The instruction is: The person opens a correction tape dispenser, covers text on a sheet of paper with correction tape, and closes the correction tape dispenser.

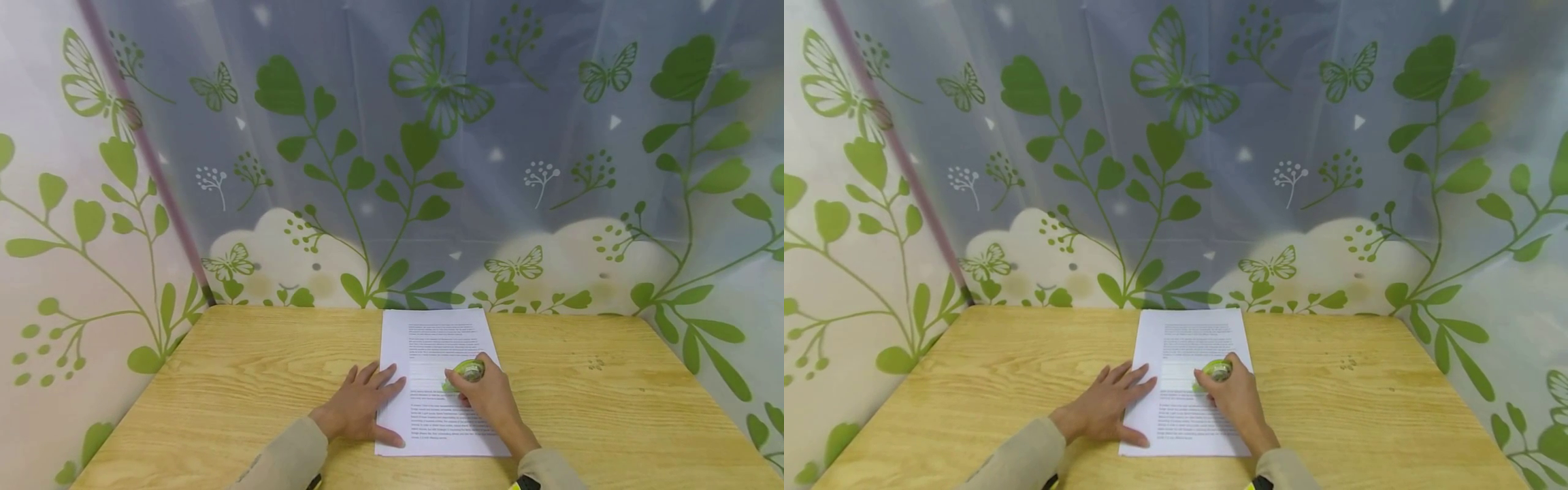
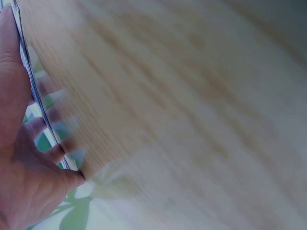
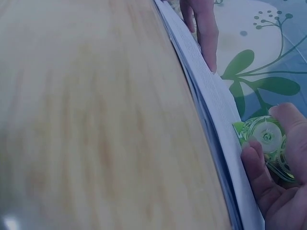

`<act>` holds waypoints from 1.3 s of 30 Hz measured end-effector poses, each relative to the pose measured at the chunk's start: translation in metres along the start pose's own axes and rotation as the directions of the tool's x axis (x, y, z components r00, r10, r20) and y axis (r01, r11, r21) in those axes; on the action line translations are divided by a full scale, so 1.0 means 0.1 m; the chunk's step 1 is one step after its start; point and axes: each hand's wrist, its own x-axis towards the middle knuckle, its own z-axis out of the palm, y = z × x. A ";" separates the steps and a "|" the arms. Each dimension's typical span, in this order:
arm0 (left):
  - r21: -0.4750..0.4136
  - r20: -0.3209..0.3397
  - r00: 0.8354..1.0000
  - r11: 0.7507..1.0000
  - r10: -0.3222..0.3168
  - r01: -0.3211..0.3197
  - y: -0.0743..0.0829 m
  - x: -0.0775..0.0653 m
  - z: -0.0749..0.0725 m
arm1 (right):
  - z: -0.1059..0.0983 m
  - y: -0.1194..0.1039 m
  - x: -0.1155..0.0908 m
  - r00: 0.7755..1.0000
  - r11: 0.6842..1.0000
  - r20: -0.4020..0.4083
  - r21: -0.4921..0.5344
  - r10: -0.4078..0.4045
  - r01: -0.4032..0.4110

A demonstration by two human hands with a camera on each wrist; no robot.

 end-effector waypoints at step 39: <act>0.002 0.011 1.000 1.000 -0.010 0.010 0.01 0.00 0.00 | -0.22 0.10 0.00 0.999 0.996 -0.029 -0.088 0.015 -0.018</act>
